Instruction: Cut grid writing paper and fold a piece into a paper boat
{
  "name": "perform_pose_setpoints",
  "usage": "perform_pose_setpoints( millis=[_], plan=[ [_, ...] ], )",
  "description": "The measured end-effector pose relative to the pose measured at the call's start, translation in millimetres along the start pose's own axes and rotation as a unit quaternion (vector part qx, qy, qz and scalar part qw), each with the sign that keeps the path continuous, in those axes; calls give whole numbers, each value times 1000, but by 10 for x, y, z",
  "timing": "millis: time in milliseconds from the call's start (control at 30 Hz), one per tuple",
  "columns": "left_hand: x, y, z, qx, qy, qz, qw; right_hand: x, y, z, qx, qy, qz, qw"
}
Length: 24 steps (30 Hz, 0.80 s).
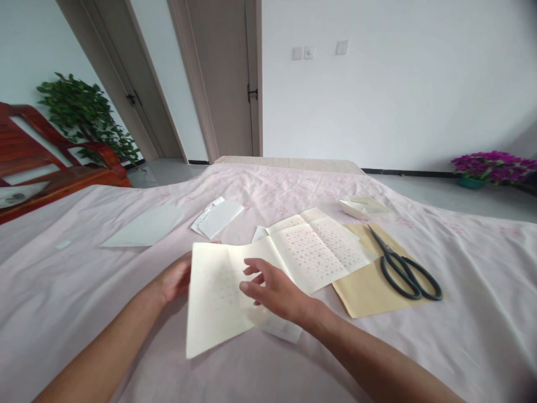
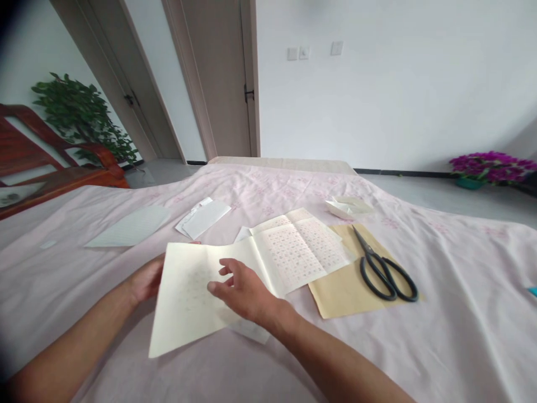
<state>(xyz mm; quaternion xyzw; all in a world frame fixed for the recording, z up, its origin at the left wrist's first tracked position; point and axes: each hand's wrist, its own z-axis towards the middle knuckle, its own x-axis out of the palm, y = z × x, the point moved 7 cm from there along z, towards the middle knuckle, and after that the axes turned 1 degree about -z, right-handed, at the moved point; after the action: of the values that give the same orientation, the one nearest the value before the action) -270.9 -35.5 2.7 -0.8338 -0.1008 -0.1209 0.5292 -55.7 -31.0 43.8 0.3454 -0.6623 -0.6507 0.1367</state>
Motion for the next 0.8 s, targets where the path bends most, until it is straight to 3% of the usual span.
perform_pose_setpoints(
  millis=[100, 200, 333, 467, 567, 667, 733, 800],
  plan=[
    [310, 7, -136, 55, -29, 64, 996, 206, 41, 134, 36, 25, 97, 994],
    [496, 6, -165, 107, -53, 96, 988, 285, 105, 205, 23, 9, 120, 992],
    [569, -13, -128, 162, -127, 160, 966, 343, 128, 224, -39, -27, 120, 992],
    [575, -101, -122, 182, -142, 186, 955, 188, 16, 203, -12, -83, 158, 984],
    [370, -242, -138, 165, -120, 148, 968, -260, -11, 135, 10, -108, 229, 967],
    [47, -353, -104, 80, -56, 146, 984, -1041, -105, 11, 35, -160, 228, 960],
    [-186, -443, -64, 39, -30, 173, 984, -1639, -233, -81, 41, -219, 145, 964],
    [-367, -541, -1, 19, -22, 216, 976, -2176, -384, -170, 48, -297, -22, 954]
  ],
)
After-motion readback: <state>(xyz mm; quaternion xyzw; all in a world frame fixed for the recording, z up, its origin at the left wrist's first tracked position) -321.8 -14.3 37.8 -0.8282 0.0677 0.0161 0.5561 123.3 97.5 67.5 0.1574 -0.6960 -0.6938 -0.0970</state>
